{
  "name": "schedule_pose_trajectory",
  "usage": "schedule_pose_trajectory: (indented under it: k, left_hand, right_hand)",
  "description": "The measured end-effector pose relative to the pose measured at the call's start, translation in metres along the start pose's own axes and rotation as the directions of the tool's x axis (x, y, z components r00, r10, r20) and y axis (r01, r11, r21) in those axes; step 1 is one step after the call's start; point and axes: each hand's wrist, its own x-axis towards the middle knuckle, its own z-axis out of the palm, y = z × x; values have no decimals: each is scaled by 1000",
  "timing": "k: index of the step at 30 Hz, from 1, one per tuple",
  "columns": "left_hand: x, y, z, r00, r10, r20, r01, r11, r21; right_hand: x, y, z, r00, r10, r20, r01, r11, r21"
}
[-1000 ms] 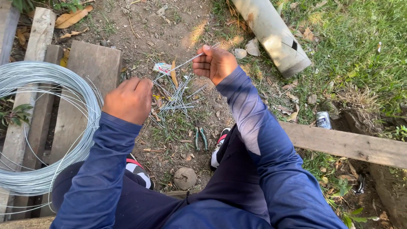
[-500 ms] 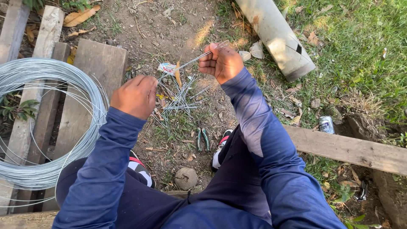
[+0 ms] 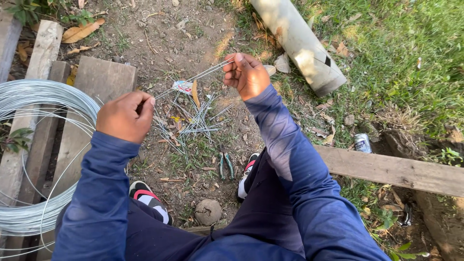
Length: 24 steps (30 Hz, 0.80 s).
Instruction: Straightening and separating thin metal wires from a pile on the ground
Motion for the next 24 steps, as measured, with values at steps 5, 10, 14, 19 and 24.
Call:
schedule_pose_trajectory:
  k: [5, 10, 14, 19, 24]
  left_hand:
    - [2, -4, 0, 990, -106, 92, 118, 984, -137]
    - [3, -8, 3, 980, -141, 138, 169, 962, -215]
    - [7, -7, 1, 928, -202, 314, 303, 898, -319]
    - [12, -8, 11, 858, -215, 467, 407, 839, -361]
    - [11, -35, 34, 814, -79, 576, 536, 484, -691]
  right_hand:
    - [-12, -1, 13, 996, -65, 68, 65, 998, 8]
    - [-12, 6, 10, 980, -93, 174, 91, 996, 20]
    - [-12, 4, 8, 963, -144, 229, 125, 988, 93]
    - [-14, -10, 3, 923, -75, 377, -16, 973, 231]
    - [-12, -11, -2, 851, -158, 500, -74, 907, 414]
